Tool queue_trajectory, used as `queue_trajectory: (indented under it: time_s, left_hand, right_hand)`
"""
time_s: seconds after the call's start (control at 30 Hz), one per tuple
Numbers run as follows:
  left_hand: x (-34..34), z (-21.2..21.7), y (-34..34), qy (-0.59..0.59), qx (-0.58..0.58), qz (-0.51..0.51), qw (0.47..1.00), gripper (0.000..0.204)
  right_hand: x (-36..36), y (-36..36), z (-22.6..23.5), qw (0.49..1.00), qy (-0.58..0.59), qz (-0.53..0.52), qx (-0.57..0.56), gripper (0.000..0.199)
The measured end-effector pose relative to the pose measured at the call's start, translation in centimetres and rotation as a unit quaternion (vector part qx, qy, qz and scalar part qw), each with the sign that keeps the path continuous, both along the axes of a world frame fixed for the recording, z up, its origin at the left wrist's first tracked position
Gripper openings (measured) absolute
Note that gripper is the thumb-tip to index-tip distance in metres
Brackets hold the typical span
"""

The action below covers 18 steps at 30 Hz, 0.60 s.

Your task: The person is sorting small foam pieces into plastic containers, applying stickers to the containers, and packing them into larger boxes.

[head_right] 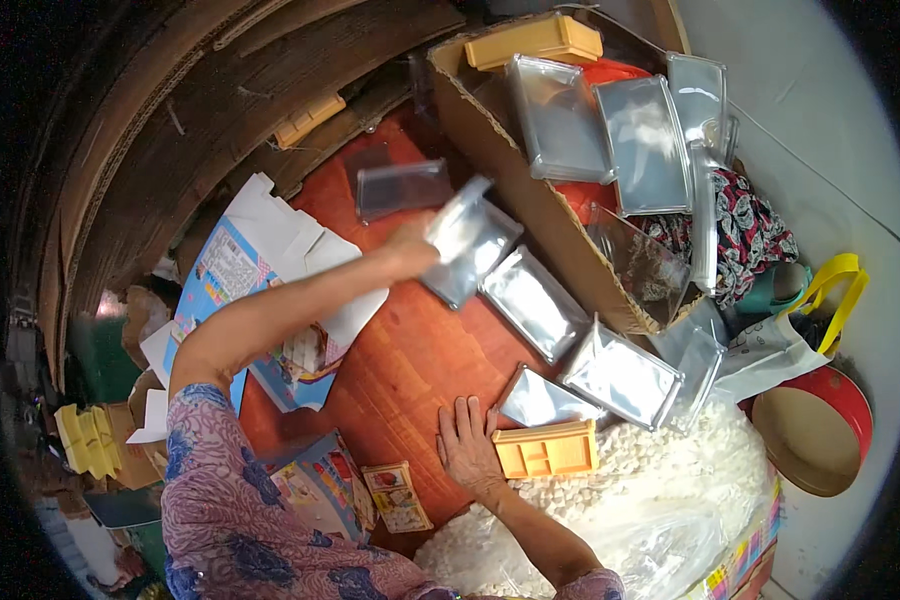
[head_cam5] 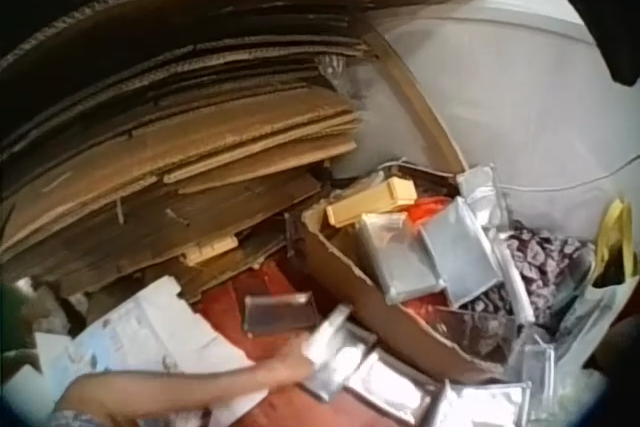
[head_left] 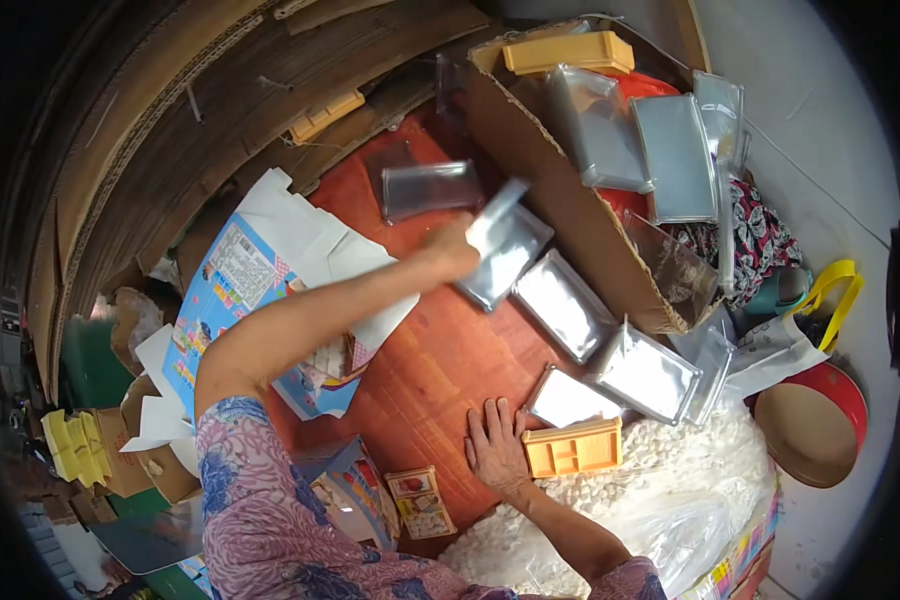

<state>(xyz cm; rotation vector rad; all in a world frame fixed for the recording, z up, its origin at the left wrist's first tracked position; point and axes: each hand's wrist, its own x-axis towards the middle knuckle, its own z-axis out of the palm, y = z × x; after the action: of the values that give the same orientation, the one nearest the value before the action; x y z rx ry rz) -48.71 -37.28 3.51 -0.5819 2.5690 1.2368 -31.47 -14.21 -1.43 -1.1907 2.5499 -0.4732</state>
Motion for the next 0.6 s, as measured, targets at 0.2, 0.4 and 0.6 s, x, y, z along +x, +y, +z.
queue_trajectory:
  time_s: [0.2, 0.4, 0.6]
  left_hand:
    - [3.3, 4.2, -0.5, -0.128, 0.115, -0.202, 0.964, 0.038]
    - [-2.8, 1.3, -10.0, -0.039, -0.194, 0.054, 0.979, 0.052]
    - [-9.8, -6.6, -13.6, 0.064, -0.129, 0.377, 0.915, 0.078]
  right_hand:
    - [-0.1, 0.1, 0.3, 1.0, -0.002, -0.003, -0.013, 0.044]
    - [0.0, 0.0, 0.5, 1.0, 0.024, 0.0, 0.008, 0.042]
    - [-0.4, 0.1, 0.5, 1.0, 0.0, -0.015, 0.004, 0.043]
